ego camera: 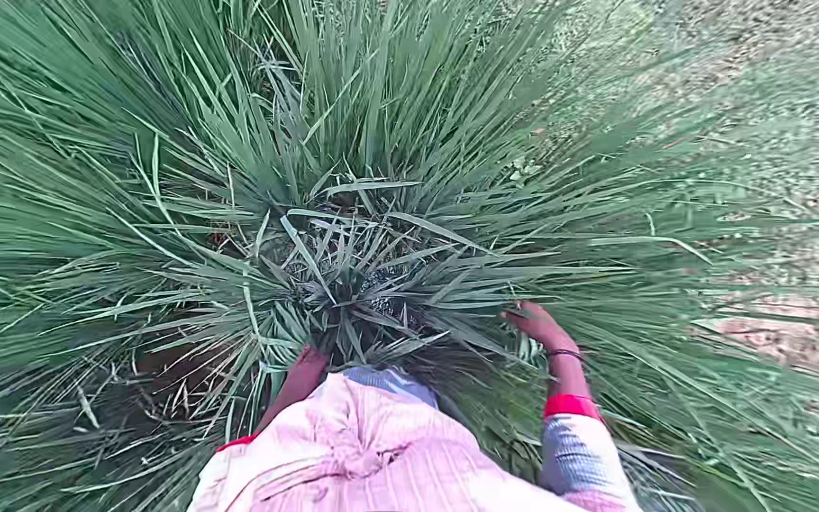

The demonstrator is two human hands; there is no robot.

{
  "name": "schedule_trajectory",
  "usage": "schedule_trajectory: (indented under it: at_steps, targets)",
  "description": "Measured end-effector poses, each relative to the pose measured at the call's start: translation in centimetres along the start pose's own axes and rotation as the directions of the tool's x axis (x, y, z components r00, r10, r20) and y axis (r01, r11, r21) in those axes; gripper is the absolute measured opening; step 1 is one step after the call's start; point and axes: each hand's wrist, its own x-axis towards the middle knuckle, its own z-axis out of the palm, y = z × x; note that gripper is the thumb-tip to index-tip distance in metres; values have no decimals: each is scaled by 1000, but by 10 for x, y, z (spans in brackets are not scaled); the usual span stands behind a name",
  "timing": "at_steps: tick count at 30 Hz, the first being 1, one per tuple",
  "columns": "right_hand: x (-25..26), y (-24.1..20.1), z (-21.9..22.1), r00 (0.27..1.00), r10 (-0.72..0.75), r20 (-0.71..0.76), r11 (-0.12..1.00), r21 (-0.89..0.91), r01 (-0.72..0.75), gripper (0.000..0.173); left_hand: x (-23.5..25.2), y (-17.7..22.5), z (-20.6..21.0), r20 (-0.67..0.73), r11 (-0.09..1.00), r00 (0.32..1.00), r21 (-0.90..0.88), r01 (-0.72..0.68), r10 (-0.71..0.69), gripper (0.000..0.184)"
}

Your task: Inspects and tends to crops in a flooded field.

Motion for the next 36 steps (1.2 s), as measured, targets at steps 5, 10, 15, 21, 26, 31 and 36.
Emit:
schedule_trajectory:
  at_steps: [5,10,15,21,26,31,36]
  targets:
    - [-3,-28,-26,986,-103,-131,994,-49,97,43,-28,27,-39,40,986,999,-169,6,1,45]
    - [-7,-75,-34,951,-304,-59,938,-194,288,37,-32,19,-39,-95,945,993,-314,-93,66,36]
    - [-42,-158,-31,936,-347,-61,905,-285,317,41,-52,-2,-77,-139,902,986,-408,-141,91,36]
    - [-43,-230,-4,890,-442,-113,885,-215,412,73,-74,-70,-117,-309,584,946,-752,-305,95,41]
    - [-44,-313,39,820,-522,-233,851,-197,486,94,-101,-148,-159,-443,343,888,-820,-458,125,44]
    - [-42,-392,78,888,-435,-152,885,-256,389,80,-148,-220,-193,-494,303,826,-771,-560,272,61]
    - [-37,-440,115,927,-373,38,863,-352,362,55,-177,-274,-203,-366,332,916,-854,-400,163,54]
